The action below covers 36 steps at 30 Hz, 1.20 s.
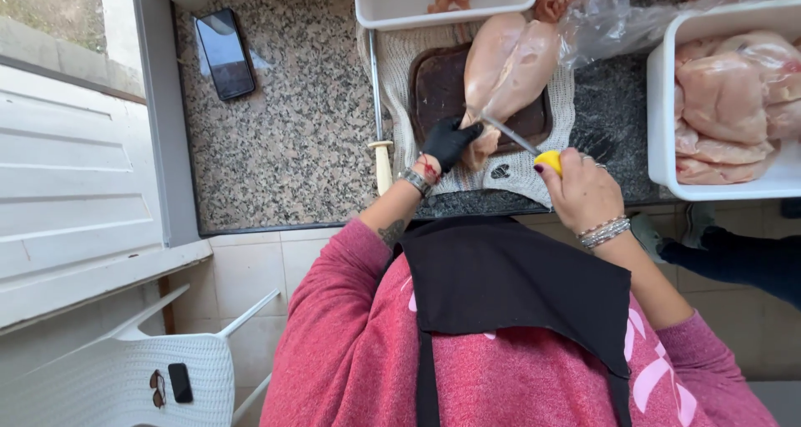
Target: Trimming fat and excess skin from raw chicken breasts on a cutting board.
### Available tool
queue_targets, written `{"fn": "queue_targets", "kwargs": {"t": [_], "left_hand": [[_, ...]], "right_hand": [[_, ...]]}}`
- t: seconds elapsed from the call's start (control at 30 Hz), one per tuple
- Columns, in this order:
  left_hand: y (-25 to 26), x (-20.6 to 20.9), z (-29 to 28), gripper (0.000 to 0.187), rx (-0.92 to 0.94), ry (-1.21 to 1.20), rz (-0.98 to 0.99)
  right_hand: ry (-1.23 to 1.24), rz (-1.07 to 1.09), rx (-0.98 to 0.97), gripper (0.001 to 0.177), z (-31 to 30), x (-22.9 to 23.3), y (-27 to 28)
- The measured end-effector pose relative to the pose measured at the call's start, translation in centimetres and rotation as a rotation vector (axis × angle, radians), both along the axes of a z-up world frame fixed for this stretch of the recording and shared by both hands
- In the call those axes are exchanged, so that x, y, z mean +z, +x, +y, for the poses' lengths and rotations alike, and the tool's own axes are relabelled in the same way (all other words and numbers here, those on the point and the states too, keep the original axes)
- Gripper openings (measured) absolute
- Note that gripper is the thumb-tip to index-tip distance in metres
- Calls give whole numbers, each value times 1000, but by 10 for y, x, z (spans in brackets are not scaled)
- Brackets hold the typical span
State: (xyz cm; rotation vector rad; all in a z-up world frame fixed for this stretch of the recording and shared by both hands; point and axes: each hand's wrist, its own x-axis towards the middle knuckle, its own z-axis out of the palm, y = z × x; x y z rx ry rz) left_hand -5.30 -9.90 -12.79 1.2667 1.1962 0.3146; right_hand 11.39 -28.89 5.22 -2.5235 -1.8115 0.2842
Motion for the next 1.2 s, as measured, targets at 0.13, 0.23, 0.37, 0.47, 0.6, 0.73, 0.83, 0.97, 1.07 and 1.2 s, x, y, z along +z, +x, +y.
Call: {"fn": "queue_targets", "kwargs": {"t": [0.13, 0.23, 0.37, 0.47, 0.6, 0.73, 0.83, 0.97, 1.07, 1.2], "left_hand": [[-9, 6, -11, 34, 77, -10, -15], [-17, 8, -14, 30, 112, -58, -75], [-23, 47, -15, 30, -5, 58, 30], [-29, 58, -16, 38, -129, 138, 103], [-32, 36, -3, 41, -194, 238, 161], [-35, 61, -14, 45, -230, 266, 169], [-27, 29, -8, 40, -381, 342, 240], [-40, 53, -3, 39, -488, 433, 325], [-59, 43, 11, 39, -525, 441, 367], [-103, 50, 28, 38, -576, 496, 374]], "right_hand": [[-75, -27, 0, 51, 6, 5, -12], [-135, -60, 8, 51, 8, -3, -15], [-161, -49, -10, 54, 29, -21, -21], [-146, -41, -15, 56, 41, -45, -24], [-91, -106, -25, 53, 30, -50, -18], [-119, -127, -37, 53, 26, -55, -6], [-114, -36, -47, 56, 55, -68, -6], [-232, 36, -64, 59, 67, -65, -5], [-329, 107, -102, 60, 51, -48, 10], [-497, 231, -170, 62, 12, -6, 27]]}}
